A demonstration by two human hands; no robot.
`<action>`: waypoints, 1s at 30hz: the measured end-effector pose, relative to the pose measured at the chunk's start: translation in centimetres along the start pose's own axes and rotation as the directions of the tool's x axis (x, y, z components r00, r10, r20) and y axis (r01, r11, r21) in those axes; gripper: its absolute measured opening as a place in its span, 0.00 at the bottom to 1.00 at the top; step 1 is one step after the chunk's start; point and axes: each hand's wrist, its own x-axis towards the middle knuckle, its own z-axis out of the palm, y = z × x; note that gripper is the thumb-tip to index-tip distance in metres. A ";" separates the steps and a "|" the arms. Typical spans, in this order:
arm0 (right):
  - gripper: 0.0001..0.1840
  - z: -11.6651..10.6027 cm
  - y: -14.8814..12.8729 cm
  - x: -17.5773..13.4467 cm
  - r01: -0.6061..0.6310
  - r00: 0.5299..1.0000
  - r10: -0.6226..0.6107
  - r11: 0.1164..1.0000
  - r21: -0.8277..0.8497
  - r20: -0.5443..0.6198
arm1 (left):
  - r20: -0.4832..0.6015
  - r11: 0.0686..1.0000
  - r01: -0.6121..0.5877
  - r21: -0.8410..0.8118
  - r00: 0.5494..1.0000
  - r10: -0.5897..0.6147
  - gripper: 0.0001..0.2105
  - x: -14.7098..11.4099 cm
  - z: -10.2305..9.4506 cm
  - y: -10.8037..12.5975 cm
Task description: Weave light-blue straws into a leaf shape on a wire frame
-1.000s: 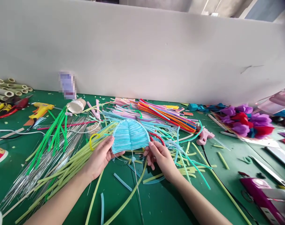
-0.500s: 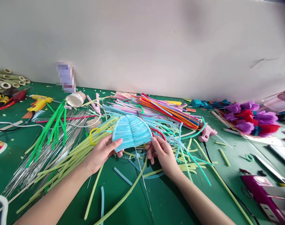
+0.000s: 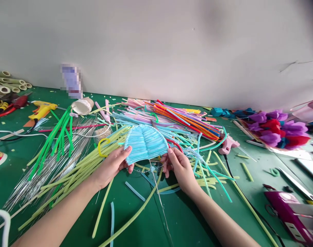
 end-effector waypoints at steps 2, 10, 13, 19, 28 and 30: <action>0.20 0.0 -0.1 0.0 -0.001 1.000 0.002 1.000 0.005 -0.004 | 0.017 1.000 0.007 0.007 1.000 -0.007 0.10 0.0 -0.1 0.1; 0.19 0.3 -0.3 -0.3 0.004 0.999 -0.004 1.000 -0.003 0.036 | 0.015 0.994 0.017 -0.105 1.000 -0.016 0.10 0.2 -0.6 -0.3; 0.20 0.5 -0.5 -0.6 0.003 0.995 0.003 0.998 -0.063 0.097 | -0.019 0.969 0.054 -0.243 0.998 -0.060 0.11 0.3 -0.7 -0.4; 0.15 -1.4 -2.1 -0.7 0.165 0.980 -0.198 0.698 -0.697 0.034 | 0.033 0.920 0.057 -0.387 0.998 -0.048 0.04 0.8 -0.8 -0.3; 0.19 -1.8 -0.7 -0.4 0.244 0.912 -0.382 0.224 -0.944 0.145 | -0.100 0.916 0.010 -0.401 0.993 -0.055 0.18 0.3 -1.0 -0.4; 0.21 -1.7 -0.7 -0.1 0.212 0.923 -0.367 0.223 -0.951 0.120 | -0.091 0.921 -0.003 -0.388 0.995 -0.035 0.22 0.2 -1.0 -0.6</action>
